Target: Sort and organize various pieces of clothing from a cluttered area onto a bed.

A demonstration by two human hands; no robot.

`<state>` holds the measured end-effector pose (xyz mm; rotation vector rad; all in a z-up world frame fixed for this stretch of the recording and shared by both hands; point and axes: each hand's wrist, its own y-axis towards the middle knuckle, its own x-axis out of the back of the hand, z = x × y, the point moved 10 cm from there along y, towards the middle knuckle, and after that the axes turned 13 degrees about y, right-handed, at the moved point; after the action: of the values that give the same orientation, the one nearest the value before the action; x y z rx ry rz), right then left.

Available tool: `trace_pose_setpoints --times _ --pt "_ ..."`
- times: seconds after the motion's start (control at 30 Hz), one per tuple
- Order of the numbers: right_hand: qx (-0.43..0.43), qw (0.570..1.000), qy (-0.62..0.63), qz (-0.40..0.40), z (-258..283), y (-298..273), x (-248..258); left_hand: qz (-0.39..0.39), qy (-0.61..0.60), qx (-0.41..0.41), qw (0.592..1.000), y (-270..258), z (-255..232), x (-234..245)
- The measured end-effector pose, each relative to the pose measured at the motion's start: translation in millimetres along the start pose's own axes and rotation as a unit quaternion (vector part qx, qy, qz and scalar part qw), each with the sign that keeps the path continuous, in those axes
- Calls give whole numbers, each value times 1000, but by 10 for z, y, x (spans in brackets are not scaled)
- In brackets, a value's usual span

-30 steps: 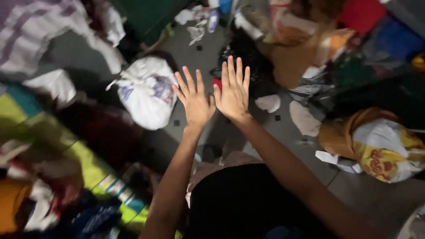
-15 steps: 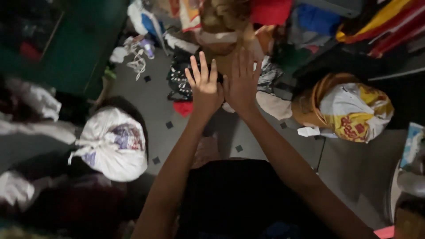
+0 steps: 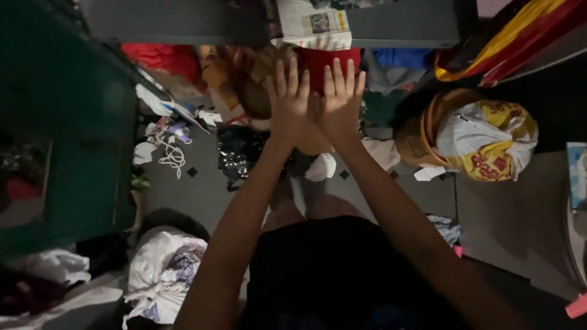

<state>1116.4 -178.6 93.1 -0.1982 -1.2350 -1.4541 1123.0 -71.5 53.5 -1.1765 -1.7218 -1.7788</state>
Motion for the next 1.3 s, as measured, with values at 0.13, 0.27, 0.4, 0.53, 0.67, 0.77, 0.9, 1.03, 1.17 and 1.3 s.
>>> trace_pose_setpoints --times 0.13,0.27,0.4,0.53,0.67,0.77,0.9,1.03,1.17,1.3 --pt "3 1000 -17 23 -422 83 -324 19 -17 -32 999 179 3 -251" --pt "5 994 -61 96 -919 273 -726 70 51 -37 996 357 -23 -505" --pt "14 994 -8 106 -1046 533 -850 241 -2 -5 970 572 -28 -480" --pt "37 995 94 28 -1472 772 -1075 83 44 -29 995 524 185 -1442" --pt "35 996 77 6 -1774 1019 -1332 52 -14 -16 998 746 224 -1286" --pt "-16 998 65 -10 -2207 1086 -1640 86 -18 -3 996 726 253 -1368" --pt "-74 991 -110 5 -2487 1412 -1874 80 -31 4 996 661 332 -1471" --pt "-61 988 -123 72 -2734 1554 -2027 98 -28 13 995 722 335 -1298" --pt "-16 979 -148 140 -2834 1651 -2193 91 -2 6 996 730 384 -1441" --pt "133 980 -146 8 -2607 1421 -1973 119 182 -33 975 753 303 -1499"
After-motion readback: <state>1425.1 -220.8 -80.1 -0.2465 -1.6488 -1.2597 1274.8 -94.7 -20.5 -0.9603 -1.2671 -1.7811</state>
